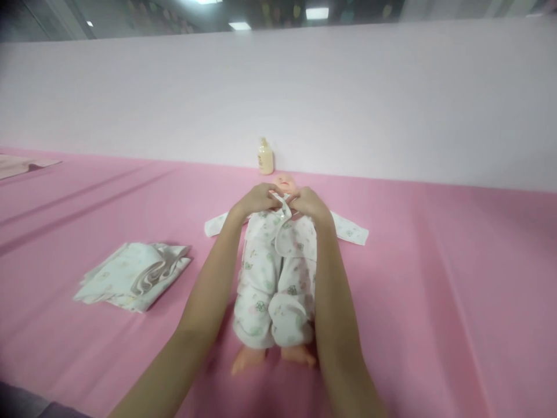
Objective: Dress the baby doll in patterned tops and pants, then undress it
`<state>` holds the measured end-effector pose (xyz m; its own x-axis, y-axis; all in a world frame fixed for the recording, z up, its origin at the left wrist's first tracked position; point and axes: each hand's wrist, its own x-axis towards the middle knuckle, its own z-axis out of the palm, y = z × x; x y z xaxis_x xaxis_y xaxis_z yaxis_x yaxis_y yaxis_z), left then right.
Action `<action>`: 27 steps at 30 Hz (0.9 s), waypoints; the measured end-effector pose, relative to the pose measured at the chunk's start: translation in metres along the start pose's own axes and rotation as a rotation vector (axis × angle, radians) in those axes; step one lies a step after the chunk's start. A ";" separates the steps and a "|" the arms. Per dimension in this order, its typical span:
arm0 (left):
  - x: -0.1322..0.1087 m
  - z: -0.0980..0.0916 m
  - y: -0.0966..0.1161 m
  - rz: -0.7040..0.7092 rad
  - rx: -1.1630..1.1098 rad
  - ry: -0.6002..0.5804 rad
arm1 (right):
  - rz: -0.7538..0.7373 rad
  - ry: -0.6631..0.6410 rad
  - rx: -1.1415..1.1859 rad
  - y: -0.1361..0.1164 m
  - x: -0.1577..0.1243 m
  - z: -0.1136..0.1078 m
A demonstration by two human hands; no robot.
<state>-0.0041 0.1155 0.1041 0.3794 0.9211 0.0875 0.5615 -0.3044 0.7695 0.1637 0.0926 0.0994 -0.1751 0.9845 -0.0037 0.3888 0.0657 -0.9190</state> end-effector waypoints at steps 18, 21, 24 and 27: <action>0.000 0.006 -0.005 0.162 -0.133 0.013 | 0.092 0.100 0.145 0.010 0.011 0.011; 0.001 0.005 -0.010 0.248 -0.098 0.012 | 0.093 0.098 0.271 0.011 0.010 0.008; -0.001 0.000 -0.008 0.295 -0.020 -0.020 | 0.048 0.211 0.146 0.005 0.004 0.002; -0.007 -0.005 0.000 0.270 0.100 -0.066 | 0.018 0.256 -0.130 -0.008 -0.008 -0.007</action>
<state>-0.0103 0.1103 0.1066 0.5702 0.7866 0.2369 0.5023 -0.5620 0.6572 0.1677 0.0853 0.1096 0.0607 0.9936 0.0954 0.5057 0.0518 -0.8612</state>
